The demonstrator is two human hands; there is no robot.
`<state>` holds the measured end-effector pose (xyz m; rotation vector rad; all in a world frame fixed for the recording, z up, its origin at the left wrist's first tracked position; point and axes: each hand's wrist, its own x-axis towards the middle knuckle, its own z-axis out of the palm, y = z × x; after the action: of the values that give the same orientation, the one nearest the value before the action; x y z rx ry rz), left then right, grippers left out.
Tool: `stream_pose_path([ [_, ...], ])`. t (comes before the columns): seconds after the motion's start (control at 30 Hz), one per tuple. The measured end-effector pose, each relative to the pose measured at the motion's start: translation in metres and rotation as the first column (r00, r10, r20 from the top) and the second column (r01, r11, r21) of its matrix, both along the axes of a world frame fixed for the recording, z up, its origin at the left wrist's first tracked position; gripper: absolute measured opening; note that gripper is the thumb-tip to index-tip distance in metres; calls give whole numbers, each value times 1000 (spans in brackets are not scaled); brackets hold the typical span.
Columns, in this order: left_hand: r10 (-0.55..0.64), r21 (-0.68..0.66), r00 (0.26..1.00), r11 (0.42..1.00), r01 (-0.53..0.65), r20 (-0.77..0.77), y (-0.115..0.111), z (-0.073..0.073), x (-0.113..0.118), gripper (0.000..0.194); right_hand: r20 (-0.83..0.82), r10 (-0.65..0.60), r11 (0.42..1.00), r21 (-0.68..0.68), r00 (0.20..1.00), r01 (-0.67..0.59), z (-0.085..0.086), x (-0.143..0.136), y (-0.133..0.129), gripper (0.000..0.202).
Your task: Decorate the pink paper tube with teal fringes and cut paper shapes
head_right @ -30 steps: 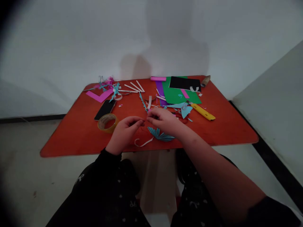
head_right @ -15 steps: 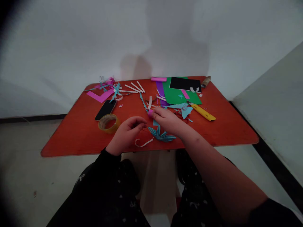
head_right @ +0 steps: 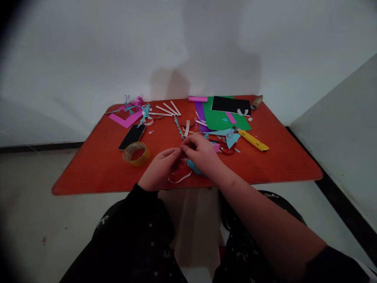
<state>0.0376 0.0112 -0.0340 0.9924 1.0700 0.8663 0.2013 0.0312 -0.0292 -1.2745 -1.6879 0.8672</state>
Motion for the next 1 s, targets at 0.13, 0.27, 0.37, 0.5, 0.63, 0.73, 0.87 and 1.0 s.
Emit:
stream_pose_path([
  [0.13, 114, -163, 965, 984, -76, 237, -1, 1, 2, 26, 65, 21, 994, 106, 998, -27, -1, 2, 0, 10],
  [0.27, 185, -189, 949, 972, -139, 256, -1, 3, 2, 28, 84, 63, 989, 127, 994, -74, -3, 2, 0, 7],
  [0.37, 213, -163, 950, 970, -178, 228, 0, 4, 1, 34, 73, 75, 984, 156, 995, -85, -4, 1, 0, 6],
  [0.5, 213, -66, 965, 977, -205, 154, 0, 2, 1, 33, 77, 75, 976, 200, 994, -89, -6, 0, 1, 8],
  [0.63, 215, 44, 973, 975, -219, 83, 1, 0, 1, 26, 82, 59, 974, 212, 995, -75, -6, 1, 1, 10],
  [0.73, 214, 103, 976, 971, -217, 34, 0, -1, 2, 21, 74, 51, 977, 201, 996, -65, -6, 1, 1, 10],
  [0.87, 213, 166, 977, 963, -211, 3, 0, -1, 3, 20, 61, 43, 982, 179, 997, -54, -4, 1, 2, 10],
  [1.0, 211, 219, 977, 954, -204, -11, 1, -2, 5, 20, 46, 3, 991, 131, 999, -9, -5, 2, 4, 8],
])
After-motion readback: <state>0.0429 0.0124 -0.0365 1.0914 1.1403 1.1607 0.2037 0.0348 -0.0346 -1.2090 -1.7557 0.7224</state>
